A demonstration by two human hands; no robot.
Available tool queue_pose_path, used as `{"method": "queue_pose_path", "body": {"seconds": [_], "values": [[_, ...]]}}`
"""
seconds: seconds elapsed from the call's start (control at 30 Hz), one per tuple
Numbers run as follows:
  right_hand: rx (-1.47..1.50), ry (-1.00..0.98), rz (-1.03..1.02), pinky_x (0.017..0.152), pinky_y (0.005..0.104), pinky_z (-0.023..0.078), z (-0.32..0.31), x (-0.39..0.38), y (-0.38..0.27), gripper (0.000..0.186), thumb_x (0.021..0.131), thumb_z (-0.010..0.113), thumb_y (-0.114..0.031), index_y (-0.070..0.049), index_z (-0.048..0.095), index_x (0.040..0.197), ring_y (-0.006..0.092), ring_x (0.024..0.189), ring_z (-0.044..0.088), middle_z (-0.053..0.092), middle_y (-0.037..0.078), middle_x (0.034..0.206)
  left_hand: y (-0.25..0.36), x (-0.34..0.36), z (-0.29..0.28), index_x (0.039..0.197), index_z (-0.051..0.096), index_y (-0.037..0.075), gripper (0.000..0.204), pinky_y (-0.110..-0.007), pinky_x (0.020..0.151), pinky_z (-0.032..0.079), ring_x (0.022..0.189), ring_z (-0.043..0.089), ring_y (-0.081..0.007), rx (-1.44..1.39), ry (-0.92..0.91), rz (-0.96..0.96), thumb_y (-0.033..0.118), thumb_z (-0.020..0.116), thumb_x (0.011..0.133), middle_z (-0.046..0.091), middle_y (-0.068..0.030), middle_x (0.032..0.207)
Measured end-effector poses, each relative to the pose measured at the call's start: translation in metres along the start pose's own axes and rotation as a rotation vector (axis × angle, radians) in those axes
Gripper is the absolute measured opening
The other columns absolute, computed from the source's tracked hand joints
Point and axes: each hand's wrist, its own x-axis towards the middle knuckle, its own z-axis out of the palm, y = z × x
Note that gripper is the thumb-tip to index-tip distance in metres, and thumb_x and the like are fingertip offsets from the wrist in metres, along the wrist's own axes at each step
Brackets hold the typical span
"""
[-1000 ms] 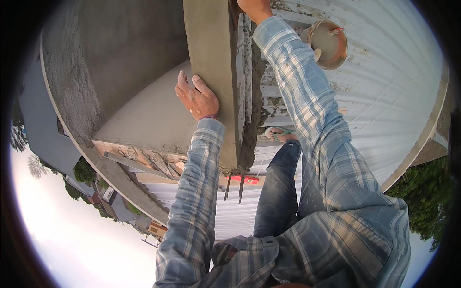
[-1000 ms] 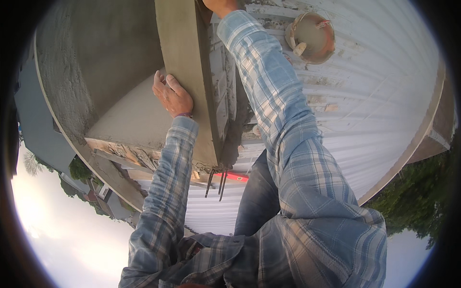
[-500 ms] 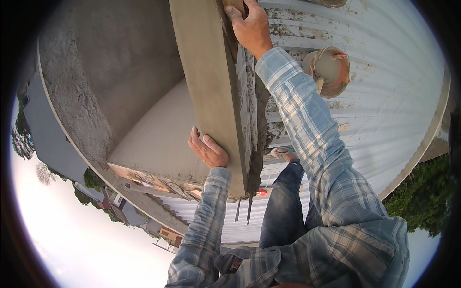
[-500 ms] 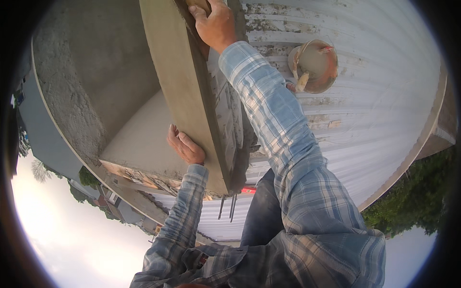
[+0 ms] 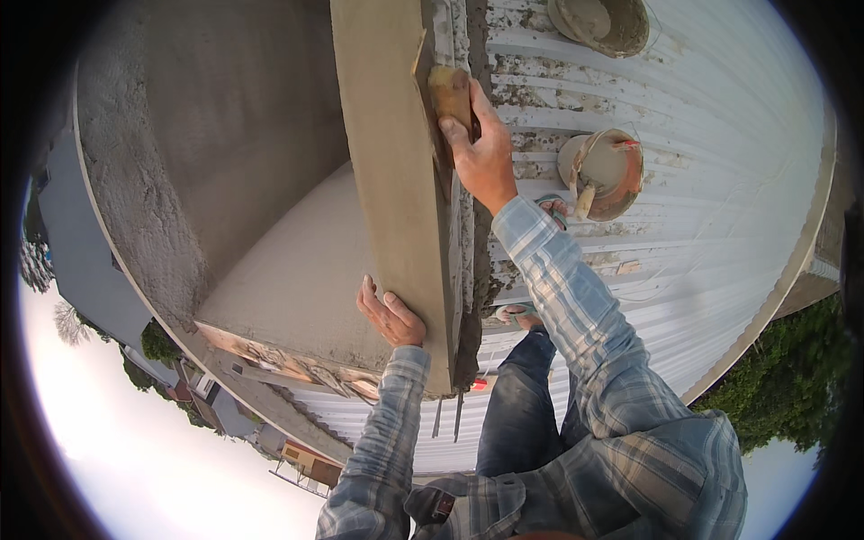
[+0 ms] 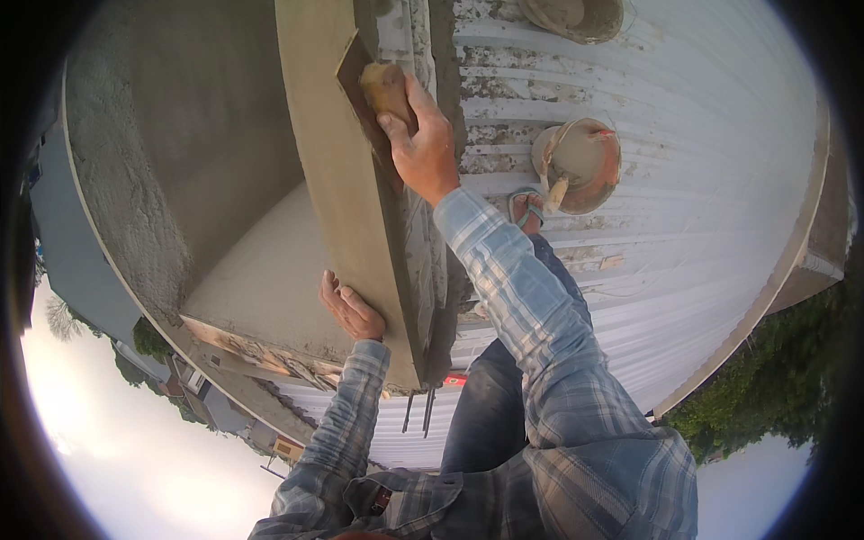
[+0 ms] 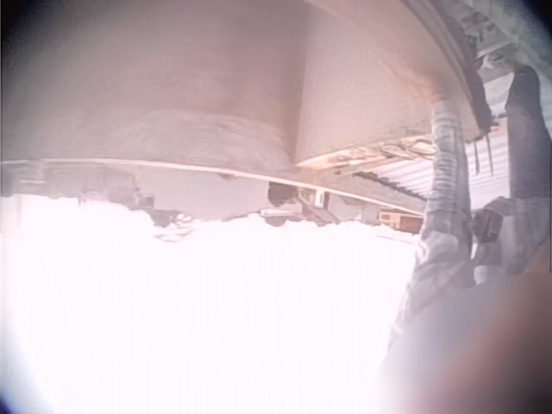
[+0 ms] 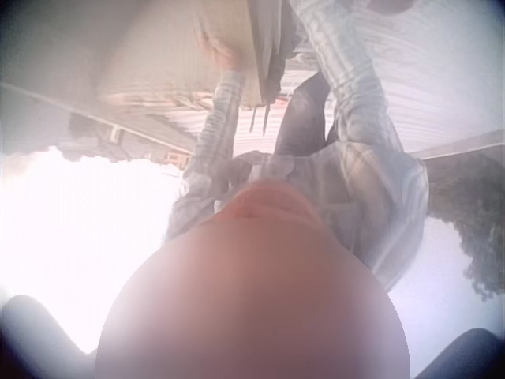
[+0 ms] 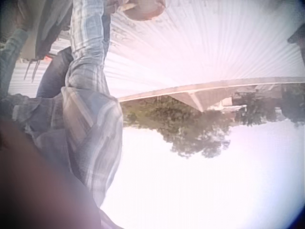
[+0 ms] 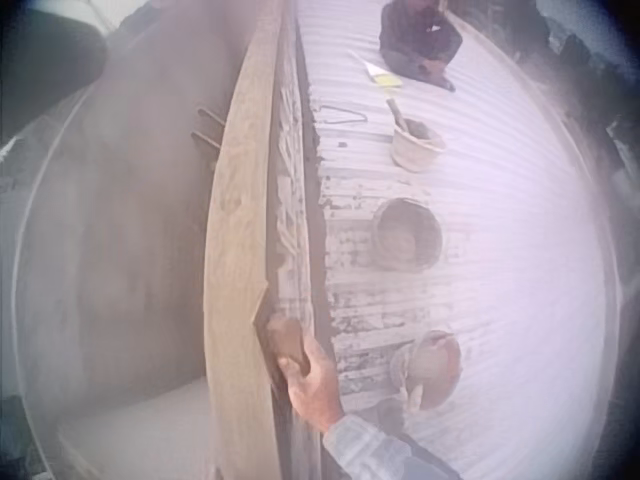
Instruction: The person scoops cement from a bucket and applies it to a curved concrete beam on a corrugated metal roof. They smooth the surface with a trowel and a wooden straightedge, then continue applying and leveling the cement along the beam.
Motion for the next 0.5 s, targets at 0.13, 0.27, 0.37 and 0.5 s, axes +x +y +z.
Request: {"method": "queue_pose_path", "body": {"seconds": [0.13,0.27,0.37,0.5], "values": [[-0.033,-0.075,0.048,0.115,0.0424,0.038,0.0,-0.047,-0.001,0.057,0.092,0.064,-0.009,0.004,0.046,0.144,0.0341,0.135,0.051,0.056,0.021,0.142,-0.003,-0.003,-0.006,0.145,0.039,-0.003,0.056,-0.05,0.102,0.04,0.118,0.05,-0.0385,0.025,0.004,-0.03,0.036,0.031,0.106,0.045,-0.025,0.135],[-0.207,0.137,-0.293,0.083,0.0387,0.051,0.006,0.192,-0.02,0.036,0.096,0.063,-0.011,0.001,0.057,0.129,0.029,0.091,0.066,0.072,0.018,0.105,0.008,0.006,0.003,0.145,0.039,-0.003,0.055,-0.051,0.103,0.04,0.119,0.05,-0.04,0.007,-0.017,0.035,0.034,0.03,0.105,0.044,-0.0262,0.135],[-0.163,-0.003,-0.224,0.086,0.0374,0.051,0.003,0.178,-0.025,0.039,0.096,0.063,-0.012,0.001,0.055,0.132,0.028,0.094,0.066,0.071,0.017,0.108,0.005,0.005,0.002,0.145,0.039,-0.004,0.056,-0.05,0.103,0.039,0.12,0.049,-0.0405,-0.029,-0.005,0.001,0.034,0.031,0.105,0.043,-0.0268,0.136],[0.036,-0.127,0.027,0.114,0.0373,0.036,0.002,0.008,0.022,0.061,0.094,0.064,-0.012,0.007,0.041,0.147,0.0332,0.138,0.048,0.054,0.025,0.143,-0.001,0.0,-0.007,0.145,0.04,-0.003,0.056,-0.054,0.105,0.037,0.123,0.046,-0.0456,-0.019,-0.003,-0.065,0.036,0.036,0.104,0.044,-0.0288,0.136]]}}
